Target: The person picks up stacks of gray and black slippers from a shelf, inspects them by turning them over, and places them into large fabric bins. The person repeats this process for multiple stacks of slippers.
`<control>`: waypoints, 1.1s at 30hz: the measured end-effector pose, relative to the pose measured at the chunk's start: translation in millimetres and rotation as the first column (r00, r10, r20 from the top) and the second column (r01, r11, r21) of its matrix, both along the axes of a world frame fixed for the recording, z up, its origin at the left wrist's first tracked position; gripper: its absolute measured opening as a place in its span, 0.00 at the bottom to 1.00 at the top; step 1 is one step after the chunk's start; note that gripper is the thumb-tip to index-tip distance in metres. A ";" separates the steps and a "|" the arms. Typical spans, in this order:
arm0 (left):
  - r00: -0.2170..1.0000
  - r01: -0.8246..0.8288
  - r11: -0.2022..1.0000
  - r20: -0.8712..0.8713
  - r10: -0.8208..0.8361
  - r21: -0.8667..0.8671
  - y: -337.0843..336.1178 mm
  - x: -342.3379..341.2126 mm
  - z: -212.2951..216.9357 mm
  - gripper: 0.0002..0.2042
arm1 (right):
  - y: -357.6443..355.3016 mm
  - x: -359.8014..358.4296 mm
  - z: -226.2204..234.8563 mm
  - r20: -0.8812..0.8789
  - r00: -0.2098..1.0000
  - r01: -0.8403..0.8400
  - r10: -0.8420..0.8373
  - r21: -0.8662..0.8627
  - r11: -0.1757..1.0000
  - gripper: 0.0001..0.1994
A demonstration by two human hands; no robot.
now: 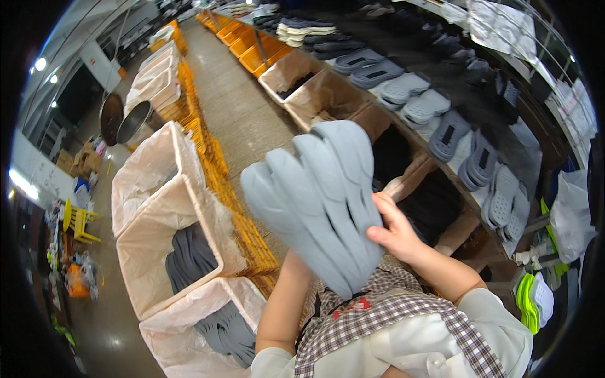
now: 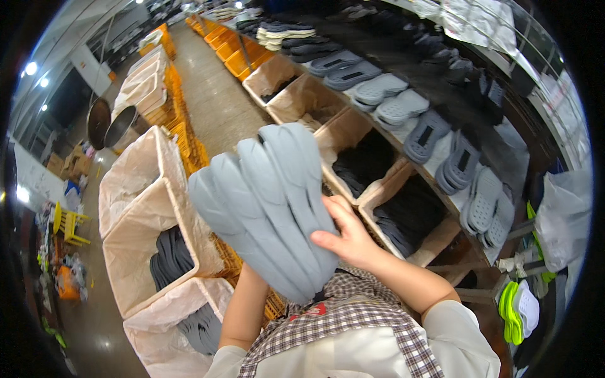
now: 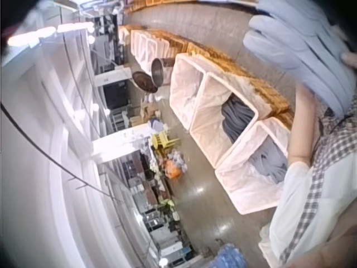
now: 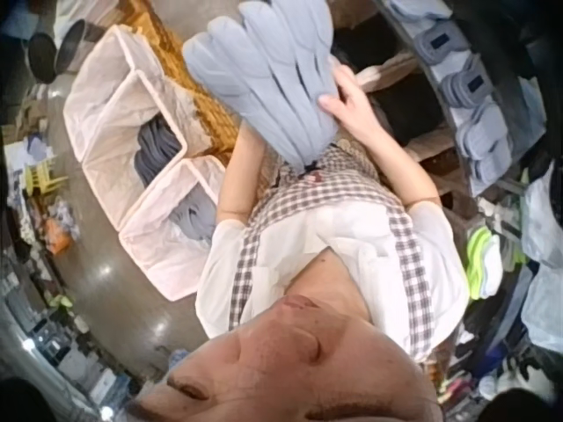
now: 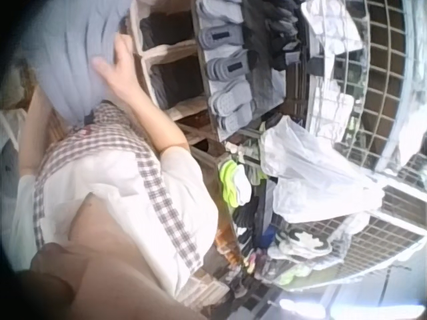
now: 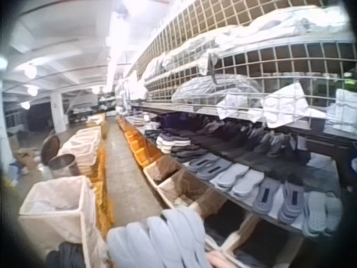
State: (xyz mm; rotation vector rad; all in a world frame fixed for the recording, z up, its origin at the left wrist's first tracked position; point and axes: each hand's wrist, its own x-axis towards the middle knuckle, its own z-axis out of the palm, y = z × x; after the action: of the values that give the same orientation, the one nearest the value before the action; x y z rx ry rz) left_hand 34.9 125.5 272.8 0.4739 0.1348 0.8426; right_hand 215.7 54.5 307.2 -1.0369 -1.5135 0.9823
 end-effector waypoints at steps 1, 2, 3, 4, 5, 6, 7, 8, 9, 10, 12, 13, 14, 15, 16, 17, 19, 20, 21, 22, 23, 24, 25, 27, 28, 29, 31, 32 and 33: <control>1.000 -0.009 1.000 -0.006 0.009 -0.010 0.0 -0.7 -0.4 0.26 | 0.0 -0.9 0.2 0.009 1.000 0.016 -0.016 0.005 1.000 0.37; 1.000 -0.015 1.000 -0.012 0.015 -0.019 0.0 -1.3 -0.9 0.26 | -0.6 -0.8 0.9 0.021 0.999 0.025 -0.025 -0.013 1.000 0.38; 1.000 -0.026 0.999 -0.018 0.025 -0.034 -0.7 -2.3 -1.3 0.26 | -1.4 -1.5 1.4 0.020 0.999 0.028 -0.028 -0.023 0.999 0.39; 0.999 -0.037 0.998 -0.027 0.035 -0.048 0.5 -4.3 -1.5 0.26 | -1.3 -2.0 1.7 -0.013 1.000 0.012 -0.013 -0.025 1.000 0.40; 0.998 -0.050 0.997 -0.033 0.048 -0.056 0.7 -5.8 -1.7 0.26 | -1.7 -2.1 2.1 0.002 1.000 0.028 -0.028 -0.039 0.999 0.40; 0.997 -0.062 0.996 -0.040 0.059 -0.068 0.7 -7.2 -2.0 0.26 | -2.0 -2.3 2.2 0.008 1.000 0.027 -0.027 -0.043 0.999 0.40; 0.996 -0.076 0.994 -0.046 0.073 -0.080 0.8 -8.9 -2.2 0.26 | -1.5 -2.0 2.0 0.006 1.000 0.027 -0.026 -0.035 0.999 0.41; 0.995 -0.092 0.992 -0.051 0.088 -0.092 0.8 -10.2 -2.5 0.26 | -1.5 -1.4 1.7 -0.005 1.000 0.023 -0.023 -0.040 0.999 0.41; 0.993 -0.106 0.989 -0.060 0.100 -0.106 0.6 -11.7 -2.7 0.26 | -0.2 -0.1 1.2 0.012 1.000 0.014 -0.013 -0.056 0.998 0.41; 0.992 -0.119 0.986 -0.066 0.112 -0.119 0.8 -13.3 -2.9 0.26 | 1.2 1.3 0.4 0.027 1.000 0.005 -0.003 -0.055 0.998 0.41; 0.989 -0.140 0.979 -0.074 0.130 -0.151 -2.3 -16.1 -4.1 0.26 | 6.2 6.2 -0.9 0.084 0.996 -0.015 0.014 0.019 1.000 0.40; 0.987 -0.147 0.975 -0.082 0.135 -0.168 -4.8 -17.4 -5.1 0.26 | 10.5 10.1 -1.1 0.127 0.992 -0.028 0.016 0.091 0.995 0.40; 0.988 -0.146 0.971 -0.080 0.133 -0.190 -7.6 -19.1 -6.3 0.26 | 15.0 13.6 -1.4 0.169 0.985 -0.044 0.017 0.161 0.986 0.40; 0.988 -0.144 0.966 -0.081 0.129 -0.215 -11.0 -19.6 -8.2 0.26 | 21.0 15.6 -2.3 0.134 0.991 -0.037 -0.008 0.331 0.943 0.39; 0.989 -0.137 0.960 -0.082 0.121 -0.243 -15.2 -20.7 -10.1 0.26 | 23.5 22.0 -0.9 0.250 0.966 -0.011 -0.066 0.295 0.956 0.38; 0.992 -0.122 0.954 -0.076 0.105 -0.275 -19.8 -21.3 -12.2 0.26 | 26.6 29.1 0.9 0.335 0.935 0.007 -0.117 0.314 0.949 0.37; 0.995 -0.094 0.938 -0.061 0.077 -0.333 -26.7 -21.8 -15.9 0.26 | 35.3 39.7 3.4 0.381 0.918 -0.056 -0.107 0.394 0.917 0.28; 0.996 -0.080 0.932 -0.056 0.064 -0.354 -29.1 -22.0 -16.8 0.26 | 37.9 44.2 4.9 0.374 0.927 -0.118 -0.043 0.397 0.910 0.27; 0.997 -0.072 0.928 -0.055 0.056 -0.366 -30.7 -21.9 -16.9 0.26 | 38.2 48.7 6.6 0.392 0.920 -0.176 0.025 0.355 0.918 0.27; 0.998 -0.042 0.936 -0.056 0.024 -0.350 -31.9 -23.5 -16.1 0.26 | 36.6 52.0 6.7 0.261 0.954 -0.213 0.145 0.254 0.944 0.25; 0.998 -0.006 0.943 -0.054 -0.013 -0.333 -31.2 -22.3 -15.5 0.27 | 33.3 57.1 7.5 0.163 0.957 -0.262 0.240 0.134 0.956 0.21; 0.999 -0.046 0.953 -0.042 0.035 -0.298 -32.5 -26.5 -12.2 0.29 | 28.9 59.6 7.0 0.017 0.959 -0.282 0.282 -0.002 0.959 0.19; 0.991 -0.086 0.947 -0.125 0.049 -0.309 -32.1 -27.7 -9.6 0.29 | 23.3 61.2 5.6 -0.128 0.946 -0.315 0.299 -0.134 0.940 0.18; 0.985 -0.105 0.962 -0.158 0.066 -0.251 -29.6 -29.1 -3.7 0.30 | 14.3 61.9 1.2 -0.326 0.915 -0.340 0.240 -0.297 0.892 0.17; 0.974 -0.132 0.970 -0.207 0.089 -0.202 -28.6 -28.7 -1.2 0.30 | 10.8 60.7 -1.6 -0.414 0.895 -0.343 0.166 -0.402 0.849 0.18; 0.963 -0.148 0.960 -0.255 0.084 -0.240 -27.5 -28.1 0.8 0.29 | 7.6 58.9 -5.3 -0.392 0.897 -0.345 0.202 -0.338 0.876 0.18; 0.972 -0.119 0.960 -0.229 0.060 -0.252 -26.8 -27.7 3.1 0.28 | 2.5 54.1 -12.6 -0.338 0.916 -0.317 0.219 -0.269 0.910 0.20; 0.965 -0.131 0.947 -0.257 0.054 -0.293 -27.0 -27.7 3.4 0.28 | -0.1 53.9 -14.9 -0.371 0.897 -0.348 0.239 -0.263 0.900 0.21; 0.966 -0.125 0.943 -0.255 0.045 -0.309 -27.2 -27.6 2.8 0.28 | -1.7 53.3 -16.9 -0.345 0.912 -0.324 0.223 -0.270 0.907 0.21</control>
State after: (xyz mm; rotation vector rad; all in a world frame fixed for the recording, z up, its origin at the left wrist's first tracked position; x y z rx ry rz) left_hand 7.4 98.3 275.7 0.2621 0.5181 0.8257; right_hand 269.0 52.9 290.2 -0.8498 -1.2839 1.5605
